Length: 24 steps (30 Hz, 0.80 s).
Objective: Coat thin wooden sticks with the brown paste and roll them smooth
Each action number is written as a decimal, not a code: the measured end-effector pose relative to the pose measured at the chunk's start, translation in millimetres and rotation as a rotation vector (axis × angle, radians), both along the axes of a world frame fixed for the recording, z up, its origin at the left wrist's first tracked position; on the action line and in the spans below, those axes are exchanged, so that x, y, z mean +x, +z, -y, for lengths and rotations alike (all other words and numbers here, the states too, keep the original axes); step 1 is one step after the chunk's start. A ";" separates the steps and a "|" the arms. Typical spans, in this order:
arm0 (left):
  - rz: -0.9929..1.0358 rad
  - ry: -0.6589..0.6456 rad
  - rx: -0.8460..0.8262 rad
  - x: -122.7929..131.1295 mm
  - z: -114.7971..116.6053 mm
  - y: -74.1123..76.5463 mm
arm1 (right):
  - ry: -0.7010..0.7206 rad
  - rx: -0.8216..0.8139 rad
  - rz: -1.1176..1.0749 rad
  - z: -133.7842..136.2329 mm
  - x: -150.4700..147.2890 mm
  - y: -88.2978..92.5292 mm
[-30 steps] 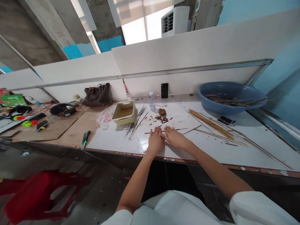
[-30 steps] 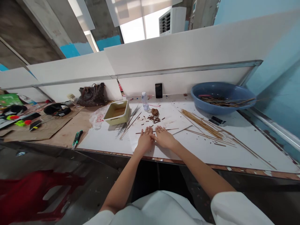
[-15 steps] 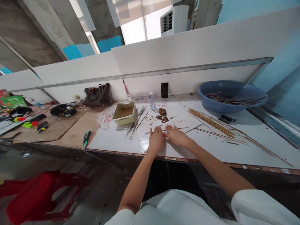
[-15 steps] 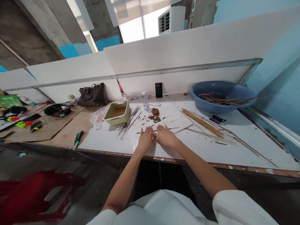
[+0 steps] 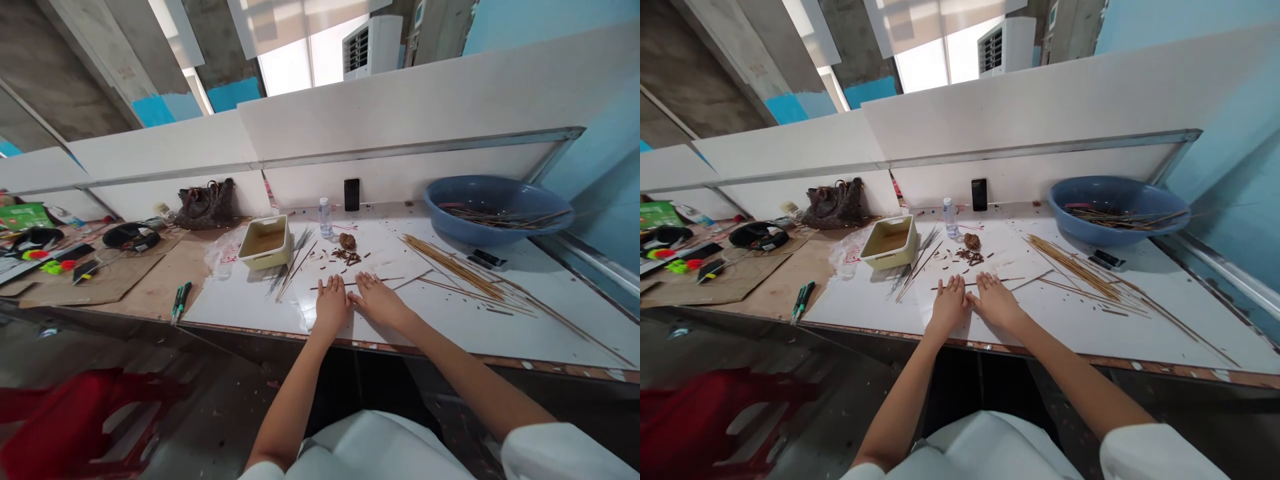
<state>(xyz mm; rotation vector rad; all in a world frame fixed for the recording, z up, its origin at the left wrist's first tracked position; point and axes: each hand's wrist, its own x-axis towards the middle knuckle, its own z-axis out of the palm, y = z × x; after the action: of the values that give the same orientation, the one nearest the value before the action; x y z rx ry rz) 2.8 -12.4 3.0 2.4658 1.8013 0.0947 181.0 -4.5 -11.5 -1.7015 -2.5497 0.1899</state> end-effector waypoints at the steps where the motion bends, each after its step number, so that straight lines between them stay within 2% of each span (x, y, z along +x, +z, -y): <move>1: 0.014 -0.010 0.016 -2.4 6.9 -3.7 | -0.001 0.005 0.002 7.3 0.7 -4.6; 5: 0.031 -0.070 0.048 -12.0 23.8 -14.2 | 0.026 0.004 -0.008 23.1 4.6 -19.7; 11: -0.019 0.019 0.001 -0.4 -0.8 -0.7 | 0.009 -0.021 -0.035 -9.0 1.8 -8.1; 13: -0.019 0.026 -0.009 0.4 5.6 -3.3 | 0.019 0.003 -0.046 -2.1 4.1 -13.5; 16: 0.000 -0.007 0.004 -5.4 25.4 -13.5 | 0.038 0.060 -0.032 22.7 10.0 -27.8; 18: 0.006 -0.016 -0.001 -8.2 30.6 -15.8 | 0.052 0.063 -0.024 31.2 12.1 -30.2; 20: 0.003 -0.012 -0.024 -6.1 23.8 -10.8 | 0.052 0.024 -0.015 25.2 10.3 -22.0; 24: -0.001 0.050 -0.031 5.5 -0.3 3.2 | -0.031 -0.030 0.002 -3.0 -1.2 2.2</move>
<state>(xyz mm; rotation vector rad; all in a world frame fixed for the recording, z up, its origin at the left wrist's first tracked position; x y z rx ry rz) 8.3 -12.1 6.2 2.4005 1.8512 0.0674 179.9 -1.5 -9.3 -1.7509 -2.5334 0.2264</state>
